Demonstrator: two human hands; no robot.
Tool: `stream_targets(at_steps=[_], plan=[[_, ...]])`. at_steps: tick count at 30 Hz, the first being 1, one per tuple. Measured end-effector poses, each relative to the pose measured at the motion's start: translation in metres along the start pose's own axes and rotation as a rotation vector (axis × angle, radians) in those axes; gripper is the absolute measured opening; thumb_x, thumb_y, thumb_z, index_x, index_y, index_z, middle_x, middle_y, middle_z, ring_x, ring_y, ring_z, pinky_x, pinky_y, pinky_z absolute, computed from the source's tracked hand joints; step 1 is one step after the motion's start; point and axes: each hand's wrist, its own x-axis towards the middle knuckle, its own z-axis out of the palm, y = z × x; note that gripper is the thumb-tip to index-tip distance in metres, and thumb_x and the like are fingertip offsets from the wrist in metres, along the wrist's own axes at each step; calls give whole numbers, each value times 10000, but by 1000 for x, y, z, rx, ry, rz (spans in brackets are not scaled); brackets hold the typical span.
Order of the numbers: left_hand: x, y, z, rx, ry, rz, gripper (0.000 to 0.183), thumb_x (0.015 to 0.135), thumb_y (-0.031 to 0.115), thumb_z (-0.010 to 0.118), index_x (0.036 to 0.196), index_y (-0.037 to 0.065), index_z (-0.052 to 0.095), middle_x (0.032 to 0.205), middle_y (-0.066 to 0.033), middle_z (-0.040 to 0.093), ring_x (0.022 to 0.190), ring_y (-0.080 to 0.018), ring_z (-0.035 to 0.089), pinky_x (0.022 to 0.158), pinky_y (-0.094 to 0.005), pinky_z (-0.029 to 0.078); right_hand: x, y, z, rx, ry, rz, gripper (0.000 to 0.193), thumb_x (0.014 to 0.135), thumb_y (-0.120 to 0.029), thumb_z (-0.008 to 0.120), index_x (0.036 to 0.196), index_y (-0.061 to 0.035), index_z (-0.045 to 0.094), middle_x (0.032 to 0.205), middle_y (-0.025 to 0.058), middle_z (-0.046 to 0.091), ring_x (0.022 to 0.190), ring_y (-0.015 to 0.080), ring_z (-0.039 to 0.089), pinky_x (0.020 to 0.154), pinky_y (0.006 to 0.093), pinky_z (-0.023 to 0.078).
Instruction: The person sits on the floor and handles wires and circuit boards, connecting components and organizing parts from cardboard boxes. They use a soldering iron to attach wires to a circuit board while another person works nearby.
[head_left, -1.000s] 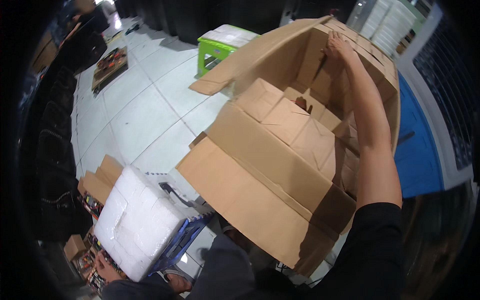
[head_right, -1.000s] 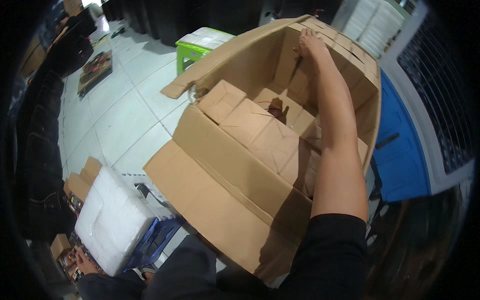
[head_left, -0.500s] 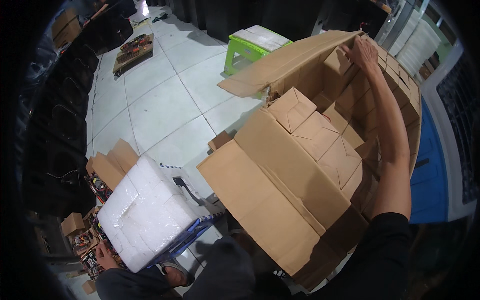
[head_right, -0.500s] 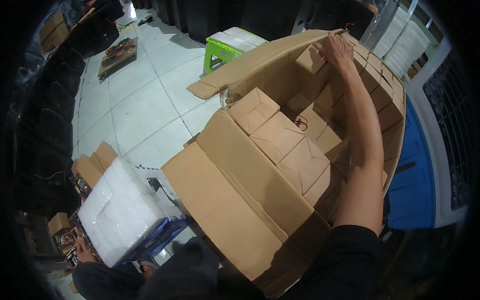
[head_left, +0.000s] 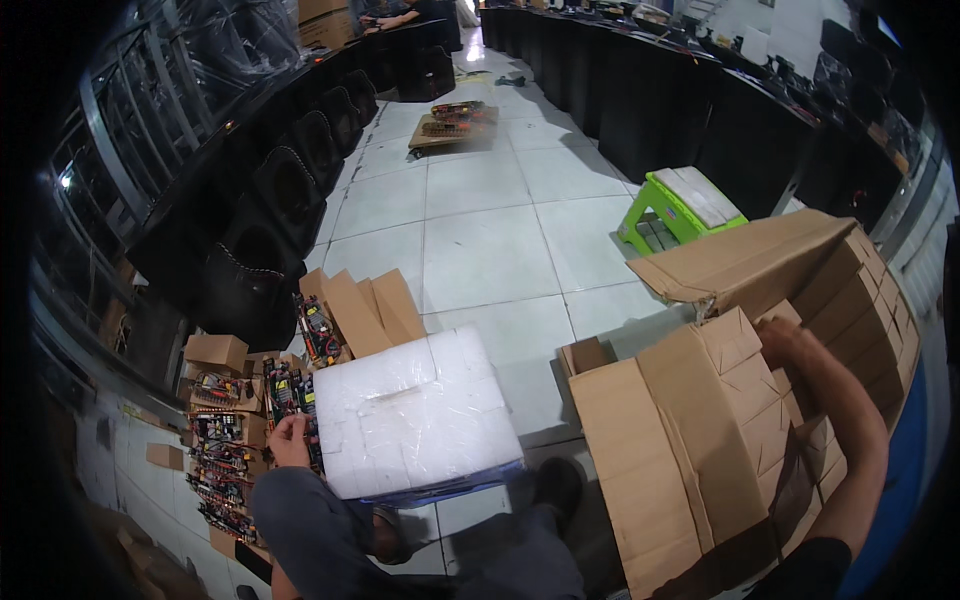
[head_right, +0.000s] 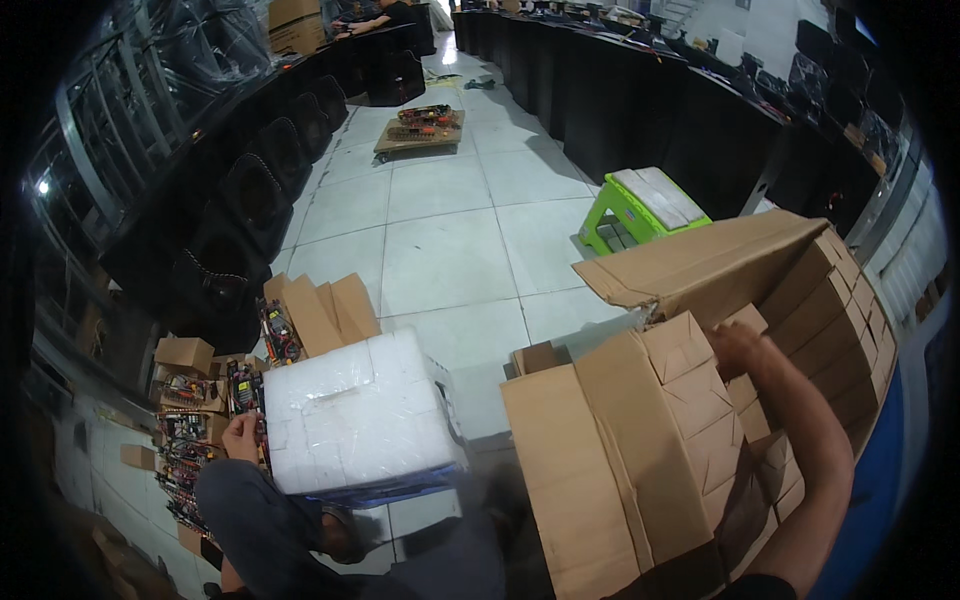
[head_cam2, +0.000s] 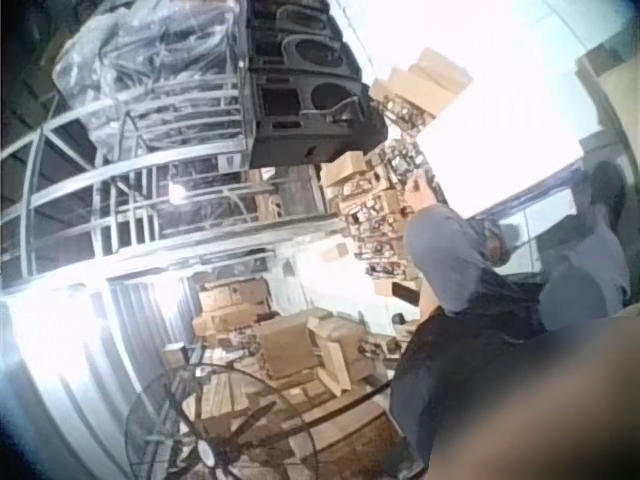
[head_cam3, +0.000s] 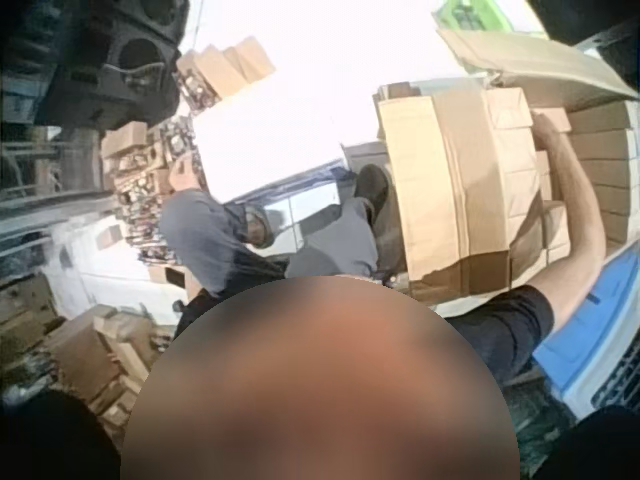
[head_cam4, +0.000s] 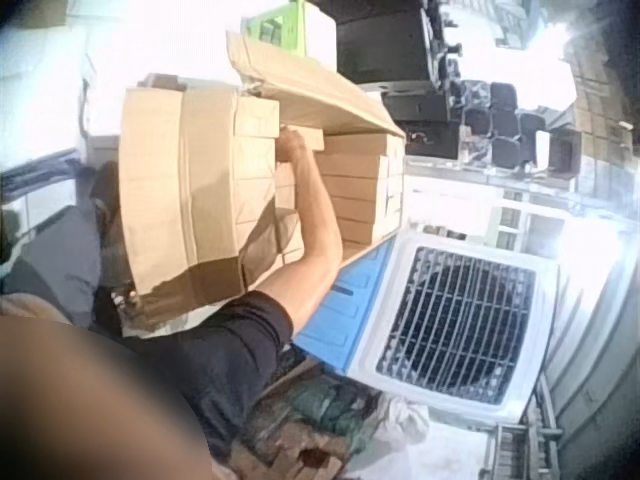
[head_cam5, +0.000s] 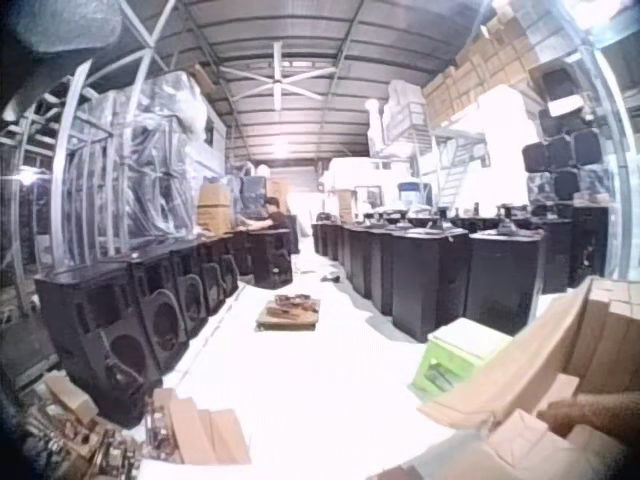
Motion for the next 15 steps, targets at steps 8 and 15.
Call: stream_targets(at_steps=[8,15], plan=[[-24,29,-14,-43,33,-44,203,992,184,637,970,-2,716,931,-67,716,802,-117,642,614,-293,561,-70,-47,45,272,53,157,924,670,-477,834,1417,-78,465,1343,180,583,1244,326,572,1027,460,465],[-24,25,-10,-110,8,-99,198,982,180,650,986,-8,715,939,-76,725,832,-116,656,621,-289,557,-136,-56,60,415,152,315,905,680,-447,828,1419,-76,462,1332,173,586,1238,317,573,1028,450,464]])
